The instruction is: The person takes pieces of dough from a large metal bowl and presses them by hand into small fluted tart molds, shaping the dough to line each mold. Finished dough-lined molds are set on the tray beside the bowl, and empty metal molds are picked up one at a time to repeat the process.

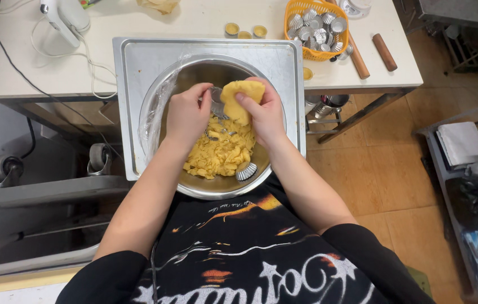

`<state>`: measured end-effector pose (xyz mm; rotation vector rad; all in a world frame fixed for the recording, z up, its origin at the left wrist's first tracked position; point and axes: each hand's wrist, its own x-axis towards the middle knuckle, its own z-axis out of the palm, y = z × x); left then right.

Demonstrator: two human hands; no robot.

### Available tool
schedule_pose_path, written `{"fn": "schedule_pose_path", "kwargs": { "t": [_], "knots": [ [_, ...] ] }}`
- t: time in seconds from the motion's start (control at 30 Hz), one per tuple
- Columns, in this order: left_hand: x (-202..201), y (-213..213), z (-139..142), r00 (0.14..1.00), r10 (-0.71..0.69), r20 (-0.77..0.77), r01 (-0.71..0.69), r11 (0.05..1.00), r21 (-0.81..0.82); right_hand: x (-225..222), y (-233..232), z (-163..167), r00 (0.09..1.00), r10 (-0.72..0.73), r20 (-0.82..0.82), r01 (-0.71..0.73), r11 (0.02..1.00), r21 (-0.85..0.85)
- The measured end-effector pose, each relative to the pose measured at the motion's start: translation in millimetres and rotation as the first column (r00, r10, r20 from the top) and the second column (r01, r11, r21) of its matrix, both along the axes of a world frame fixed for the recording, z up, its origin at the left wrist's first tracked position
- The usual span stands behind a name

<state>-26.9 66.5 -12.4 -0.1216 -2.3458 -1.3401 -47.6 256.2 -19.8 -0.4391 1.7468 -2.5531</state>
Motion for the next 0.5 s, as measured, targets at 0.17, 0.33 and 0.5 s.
{"fn": "schedule_pose_path", "kwargs": {
  "t": [0.17, 0.33, 0.5],
  "knots": [
    [3, 3, 7, 0.971, -0.226, 0.077, 0.195, 0.936, 0.292, 1, 0, -10, 0.997, 0.069, -0.02, -0.068, 0.996, 0.065],
    [11, 1, 4, 0.906, -0.42, 0.055, 0.36, 0.831, 0.424, -3, 0, -12, 0.96, 0.003, -0.281, 0.091, 0.942, 0.321],
    [11, 0, -3, 0.886, -0.463, 0.01, 0.414, 0.802, 0.43, 0, -1, -15, 0.929, -0.025, -0.37, 0.2, 0.874, 0.442]
  ]
}}
